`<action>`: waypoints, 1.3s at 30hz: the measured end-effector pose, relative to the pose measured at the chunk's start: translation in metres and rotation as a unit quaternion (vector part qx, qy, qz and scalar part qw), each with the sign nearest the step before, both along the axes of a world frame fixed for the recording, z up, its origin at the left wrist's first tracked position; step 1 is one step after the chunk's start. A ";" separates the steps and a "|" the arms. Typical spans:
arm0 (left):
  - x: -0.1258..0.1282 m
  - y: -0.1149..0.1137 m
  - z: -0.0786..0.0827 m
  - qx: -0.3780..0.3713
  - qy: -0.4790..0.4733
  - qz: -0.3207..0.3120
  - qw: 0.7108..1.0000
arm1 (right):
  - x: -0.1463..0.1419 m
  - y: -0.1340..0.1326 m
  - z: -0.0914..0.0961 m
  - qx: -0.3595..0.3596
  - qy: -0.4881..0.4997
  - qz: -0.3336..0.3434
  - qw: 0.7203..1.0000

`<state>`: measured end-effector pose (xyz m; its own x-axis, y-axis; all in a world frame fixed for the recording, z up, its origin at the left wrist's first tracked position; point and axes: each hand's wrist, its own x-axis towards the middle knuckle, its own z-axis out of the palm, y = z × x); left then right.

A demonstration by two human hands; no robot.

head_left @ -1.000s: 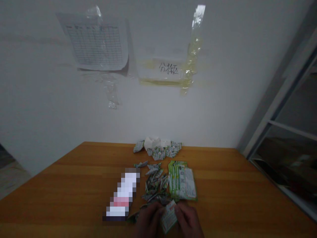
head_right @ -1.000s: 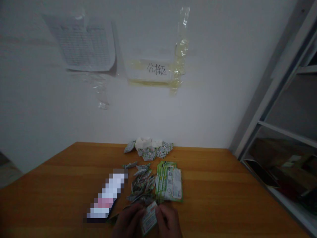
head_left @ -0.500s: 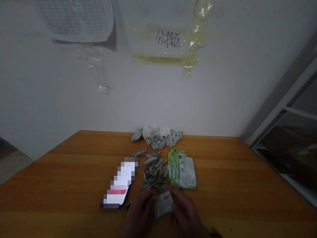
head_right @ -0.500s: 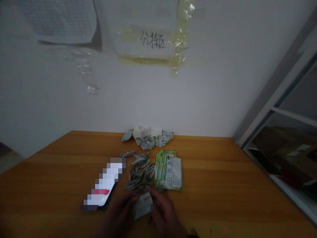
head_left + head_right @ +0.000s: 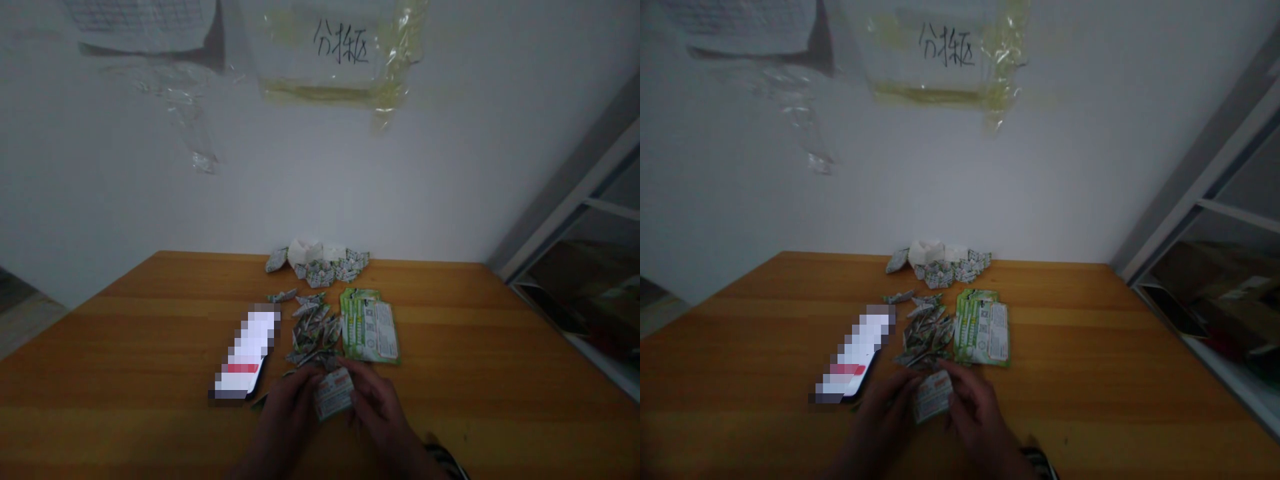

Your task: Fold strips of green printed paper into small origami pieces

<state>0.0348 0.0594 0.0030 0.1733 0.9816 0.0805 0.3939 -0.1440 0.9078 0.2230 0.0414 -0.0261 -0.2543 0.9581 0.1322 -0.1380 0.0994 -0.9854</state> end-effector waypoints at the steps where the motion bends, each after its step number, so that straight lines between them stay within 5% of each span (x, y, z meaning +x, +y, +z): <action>1: 0.000 0.000 0.000 0.000 0.002 0.007 1.000 | 0.001 0.000 -0.001 0.006 0.008 0.010 1.000; 13: -0.002 0.000 0.002 -0.069 -0.106 0.037 0.991 | -0.005 0.004 0.000 -0.058 0.186 0.159 0.968; 23: 0.000 0.002 0.009 -0.054 -0.090 0.034 0.994 | -0.005 0.008 0.002 -0.081 0.158 0.134 0.975; 30: 0.000 0.000 0.004 -0.013 -0.056 0.017 0.998 | -0.013 0.012 -0.002 -0.086 0.147 0.042 0.984; 39: 0.000 0.000 0.007 0.001 -0.072 0.001 0.997 | -0.008 0.012 -0.002 0.069 -0.025 -0.036 0.997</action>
